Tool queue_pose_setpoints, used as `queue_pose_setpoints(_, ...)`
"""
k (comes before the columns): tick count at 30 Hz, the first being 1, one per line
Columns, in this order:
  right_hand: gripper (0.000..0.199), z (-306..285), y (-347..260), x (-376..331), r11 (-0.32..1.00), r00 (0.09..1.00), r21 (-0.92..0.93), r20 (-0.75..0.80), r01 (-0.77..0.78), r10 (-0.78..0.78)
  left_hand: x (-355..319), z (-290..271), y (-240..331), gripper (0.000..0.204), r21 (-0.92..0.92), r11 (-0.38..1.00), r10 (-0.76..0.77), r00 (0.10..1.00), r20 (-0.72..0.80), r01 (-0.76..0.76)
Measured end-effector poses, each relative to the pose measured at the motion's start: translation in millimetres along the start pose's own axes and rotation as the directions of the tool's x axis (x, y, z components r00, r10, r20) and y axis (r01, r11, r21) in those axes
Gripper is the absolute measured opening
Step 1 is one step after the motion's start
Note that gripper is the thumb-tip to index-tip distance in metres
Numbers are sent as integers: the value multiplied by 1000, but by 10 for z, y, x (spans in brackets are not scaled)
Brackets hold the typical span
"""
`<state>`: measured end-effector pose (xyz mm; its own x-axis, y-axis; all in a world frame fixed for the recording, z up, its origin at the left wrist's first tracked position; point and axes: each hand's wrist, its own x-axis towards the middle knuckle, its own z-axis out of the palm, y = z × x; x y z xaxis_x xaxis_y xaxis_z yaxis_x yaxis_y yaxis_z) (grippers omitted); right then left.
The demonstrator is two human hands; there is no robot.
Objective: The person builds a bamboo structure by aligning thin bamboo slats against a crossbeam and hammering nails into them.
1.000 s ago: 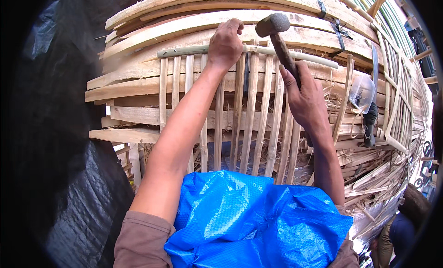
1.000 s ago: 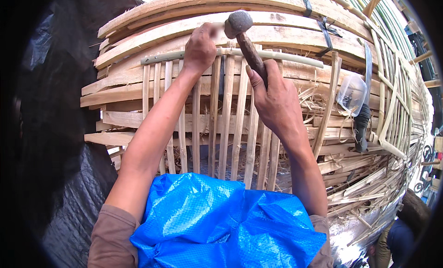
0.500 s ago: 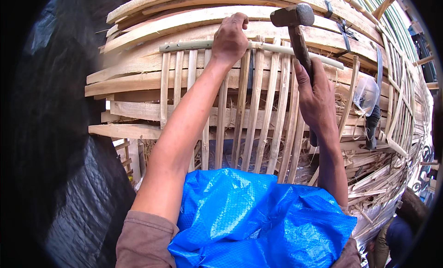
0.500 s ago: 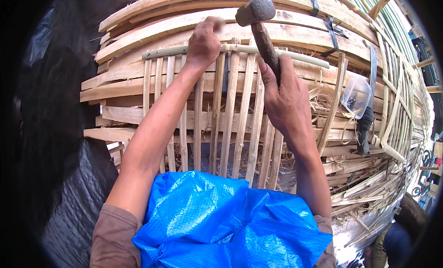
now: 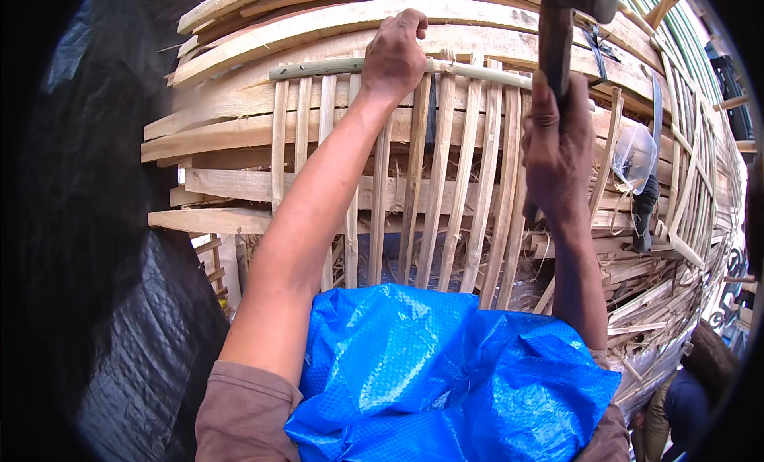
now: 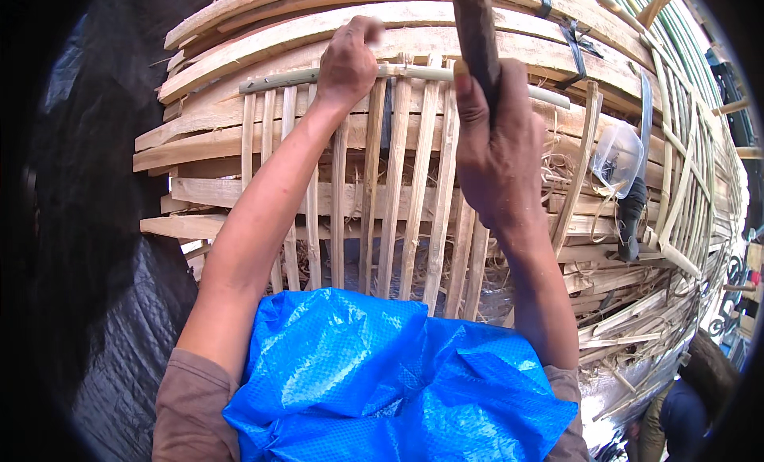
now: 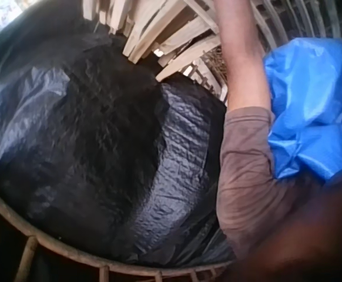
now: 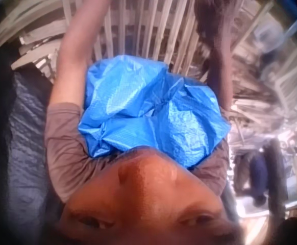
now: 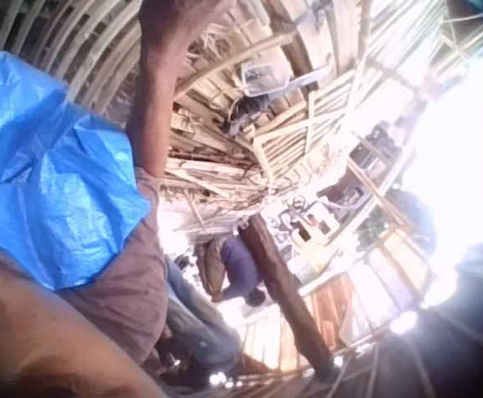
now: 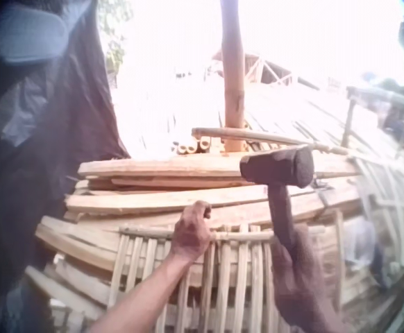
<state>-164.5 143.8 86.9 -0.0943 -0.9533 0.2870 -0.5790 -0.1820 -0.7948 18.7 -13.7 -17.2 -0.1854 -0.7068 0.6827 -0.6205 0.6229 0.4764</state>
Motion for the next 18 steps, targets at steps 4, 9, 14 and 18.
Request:
queue_pose_setpoints(4,31,101,249,-35,944,959,-319,235,-78,158,6,4,-4,21,-8,999,-49,999,-6,49)
queue_pose_setpoints(9,34,-51,-118,115,988,992,-145,106,-57,73,-24,-31,-47,20,-11,999,-49,999,-3,49)
queue_pose_setpoints(14,30,48,93,18,957,977,-283,173,-71,124,26,5,5,24,3,1000,-13,1000,-8,13)
queue_pose_setpoints(18,34,4,87,112,957,970,-284,211,-61,125,8,13,-25,25,6,1000,3,1000,-14,-3)
